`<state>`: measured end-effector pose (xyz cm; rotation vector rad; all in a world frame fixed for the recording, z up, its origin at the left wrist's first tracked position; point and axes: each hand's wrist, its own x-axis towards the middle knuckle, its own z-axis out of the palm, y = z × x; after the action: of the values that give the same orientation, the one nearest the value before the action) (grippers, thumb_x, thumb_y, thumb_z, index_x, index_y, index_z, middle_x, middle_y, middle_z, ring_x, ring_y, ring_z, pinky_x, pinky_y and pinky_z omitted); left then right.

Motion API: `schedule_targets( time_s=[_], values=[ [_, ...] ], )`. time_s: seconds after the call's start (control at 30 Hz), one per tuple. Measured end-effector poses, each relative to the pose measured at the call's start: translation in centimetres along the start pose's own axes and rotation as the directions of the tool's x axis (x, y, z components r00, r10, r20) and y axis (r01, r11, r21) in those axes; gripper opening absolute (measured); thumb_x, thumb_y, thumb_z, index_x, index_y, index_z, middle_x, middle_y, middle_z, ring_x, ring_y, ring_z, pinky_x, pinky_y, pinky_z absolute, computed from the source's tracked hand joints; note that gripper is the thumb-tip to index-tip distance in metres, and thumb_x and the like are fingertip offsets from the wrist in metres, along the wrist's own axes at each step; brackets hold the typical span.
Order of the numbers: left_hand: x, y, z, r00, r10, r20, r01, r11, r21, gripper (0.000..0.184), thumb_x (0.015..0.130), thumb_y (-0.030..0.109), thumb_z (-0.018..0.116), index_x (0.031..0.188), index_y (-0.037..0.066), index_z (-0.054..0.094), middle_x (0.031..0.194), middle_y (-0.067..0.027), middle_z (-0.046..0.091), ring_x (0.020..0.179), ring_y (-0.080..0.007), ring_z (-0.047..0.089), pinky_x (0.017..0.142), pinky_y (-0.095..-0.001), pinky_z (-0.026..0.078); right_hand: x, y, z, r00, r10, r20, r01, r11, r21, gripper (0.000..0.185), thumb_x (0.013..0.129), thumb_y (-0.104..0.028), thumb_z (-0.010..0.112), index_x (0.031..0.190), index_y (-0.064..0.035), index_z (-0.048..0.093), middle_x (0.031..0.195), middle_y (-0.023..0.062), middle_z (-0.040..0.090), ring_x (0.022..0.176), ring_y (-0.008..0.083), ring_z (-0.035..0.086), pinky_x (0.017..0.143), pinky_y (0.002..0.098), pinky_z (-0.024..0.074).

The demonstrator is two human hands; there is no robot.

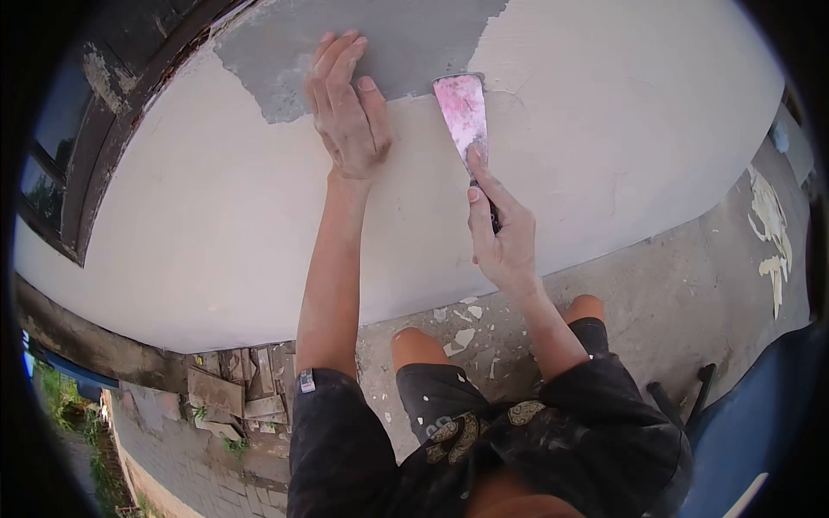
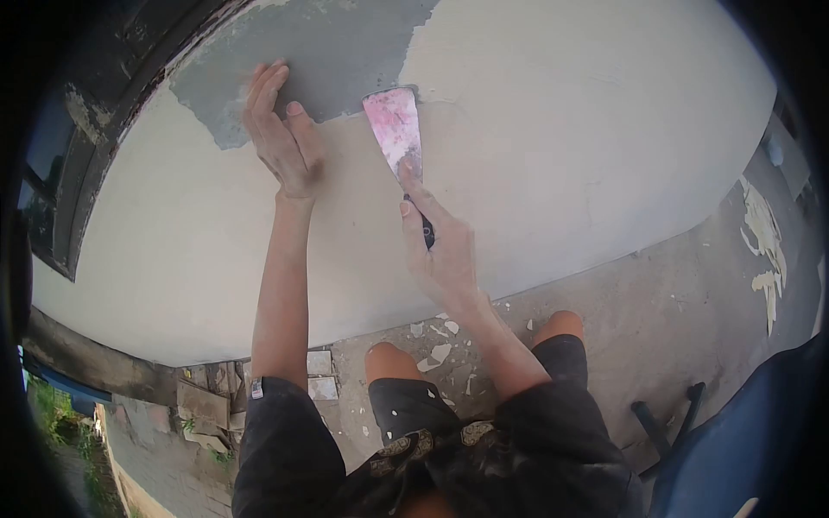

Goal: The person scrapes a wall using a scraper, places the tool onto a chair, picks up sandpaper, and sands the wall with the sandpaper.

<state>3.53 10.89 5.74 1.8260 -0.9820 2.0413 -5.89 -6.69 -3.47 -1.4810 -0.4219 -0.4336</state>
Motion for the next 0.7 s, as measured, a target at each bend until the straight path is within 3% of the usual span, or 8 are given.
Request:
schedule_targets(
  time_s=[0.23, 0.37, 0.43, 0.53, 0.63, 0.7],
  values=[
    [-0.2, 0.5, -0.4, 1.0, -0.011, 0.024, 0.011, 1.0, -0.02, 0.039, 0.09, -0.005, 0.046, 0.129, -0.004, 0.05, 0.13, -0.0184, 0.059, 0.129, -0.0383, 0.048, 0.109, -0.0465, 0.037, 1.7, -2.6, 0.1, 0.993, 0.113, 0.017, -0.114, 0.987, 0.113, 0.039, 0.102, -0.009, 0.048, 0.14, 0.0014, 0.053, 0.141, 0.0193, 0.056, 0.132, 0.0217, 0.053, 0.105, 0.0306, 0.0416],
    [-0.1, 0.2, -0.1, 1.0, -0.007, 0.005, 0.007, 0.999, -0.033, 0.038, 0.092, -0.004, 0.046, 0.129, -0.003, 0.05, 0.129, -0.0185, 0.06, 0.129, -0.0384, 0.049, 0.109, -0.0464, 0.037, -0.6, 0.1, 0.4, 0.999, 0.034, 0.019, -0.037, 0.986, 0.162, 0.041, 0.103, -0.01, 0.048, 0.142, 0.0015, 0.051, 0.144, 0.0198, 0.053, 0.13, 0.0196, 0.054, 0.105, 0.0308, 0.0409],
    [-0.2, 0.2, -0.2, 1.0, -0.015, 0.013, 0.016, 1.0, -0.027, 0.038, 0.092, -0.004, 0.047, 0.129, -0.003, 0.051, 0.129, -0.0184, 0.06, 0.129, -0.0382, 0.049, 0.109, -0.0464, 0.037, -1.3, 1.3, 0.9, 1.0, 0.03, -0.005, -0.028, 0.988, 0.15, 0.041, 0.103, -0.01, 0.047, 0.143, 0.0003, 0.05, 0.136, 0.0181, 0.058, 0.12, 0.0176, 0.058, 0.099, 0.0298, 0.044],
    [-0.3, 0.1, -0.1, 1.0, 0.001, -0.002, -0.001, 1.0, -0.022, 0.037, 0.093, -0.003, 0.047, 0.13, -0.003, 0.051, 0.129, -0.018, 0.06, 0.129, -0.038, 0.049, 0.108, -0.0461, 0.038, -1.8, 1.5, 1.4, 0.995, 0.096, 0.007, -0.096, 0.987, 0.131, 0.042, 0.104, -0.011, 0.047, 0.145, -0.0035, 0.049, 0.107, 0.0103, 0.067, 0.088, 0.0115, 0.063, 0.078, 0.0261, 0.0498],
    [-0.3, 0.1, 0.0, 1.0, -0.007, -0.004, 0.007, 1.0, -0.018, 0.038, 0.093, -0.003, 0.047, 0.131, -0.003, 0.05, 0.129, -0.0174, 0.06, 0.128, -0.0378, 0.049, 0.108, -0.0458, 0.038, -2.9, 0.5, 0.5, 0.97, 0.232, 0.067, -0.241, 0.948, 0.206, 0.043, 0.105, -0.012, 0.047, 0.147, -0.0074, 0.048, 0.079, -0.0004, 0.057, 0.058, 0.004, 0.049, 0.056, 0.0225, 0.0447],
    [-0.3, 0.1, 0.1, 1.0, -0.008, -0.006, 0.008, 1.0, -0.018, 0.038, 0.093, -0.002, 0.047, 0.131, -0.003, 0.05, 0.13, -0.017, 0.06, 0.128, -0.0376, 0.049, 0.108, -0.0456, 0.038, -2.5, 0.5, 1.3, 0.978, 0.202, 0.056, -0.21, 0.946, 0.249, 0.044, 0.105, -0.013, 0.048, 0.148, -0.0094, 0.048, 0.07, -0.005, 0.046, 0.049, 0.0012, 0.035, 0.047, 0.0215, 0.0375]
  ],
)
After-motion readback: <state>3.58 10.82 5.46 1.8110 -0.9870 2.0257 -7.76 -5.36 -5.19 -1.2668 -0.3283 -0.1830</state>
